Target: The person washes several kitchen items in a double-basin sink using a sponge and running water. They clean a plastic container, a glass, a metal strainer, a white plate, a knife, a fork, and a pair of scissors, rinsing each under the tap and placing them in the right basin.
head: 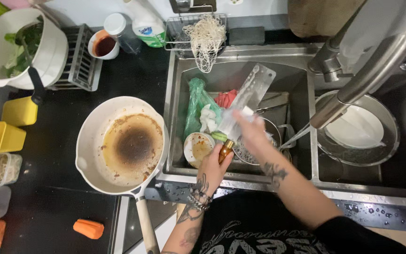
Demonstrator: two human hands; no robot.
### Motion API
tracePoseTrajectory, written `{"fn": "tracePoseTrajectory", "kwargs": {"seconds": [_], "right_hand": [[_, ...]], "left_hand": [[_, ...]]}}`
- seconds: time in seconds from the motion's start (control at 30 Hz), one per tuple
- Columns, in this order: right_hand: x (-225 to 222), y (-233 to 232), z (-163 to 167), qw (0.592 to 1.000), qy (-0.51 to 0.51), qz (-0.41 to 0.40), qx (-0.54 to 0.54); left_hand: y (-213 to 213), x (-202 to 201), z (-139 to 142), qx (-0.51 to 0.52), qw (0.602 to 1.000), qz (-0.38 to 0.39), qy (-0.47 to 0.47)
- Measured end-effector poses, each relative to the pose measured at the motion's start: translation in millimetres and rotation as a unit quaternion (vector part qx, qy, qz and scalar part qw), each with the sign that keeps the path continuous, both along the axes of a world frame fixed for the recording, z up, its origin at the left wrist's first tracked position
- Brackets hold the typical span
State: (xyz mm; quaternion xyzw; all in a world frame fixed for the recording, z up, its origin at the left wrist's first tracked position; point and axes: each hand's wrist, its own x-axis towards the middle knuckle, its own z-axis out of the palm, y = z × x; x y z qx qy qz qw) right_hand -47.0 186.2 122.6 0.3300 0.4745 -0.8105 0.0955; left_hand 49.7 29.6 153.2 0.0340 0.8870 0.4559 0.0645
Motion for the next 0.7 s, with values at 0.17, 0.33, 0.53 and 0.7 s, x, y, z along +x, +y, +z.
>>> {"fn": "tracePoseTrajectory", "kwargs": {"seconds": [0.17,0.33,0.53,0.7], "right_hand": [[-56.0,35.1,18.4,0.993,-0.058,-0.077,0.066],[-73.6,29.3,12.7,0.985,0.130,-0.108,-0.032],[-10.3,-12.2,-12.4,0.996,0.055,0.032,0.065],[0.1,-15.6,-25.8,0.984,0.110,-0.025,-0.136]], "left_hand": [[-17.3,21.7,17.5,-0.024,0.996,0.000,-0.090],[-22.2,30.7,24.8,-0.003,0.999,0.037,-0.035],[-21.6,15.8,27.2,0.012,0.997,0.044,-0.058],[-14.5,8.2,24.9,-0.003,0.999,0.029,-0.041]]}}
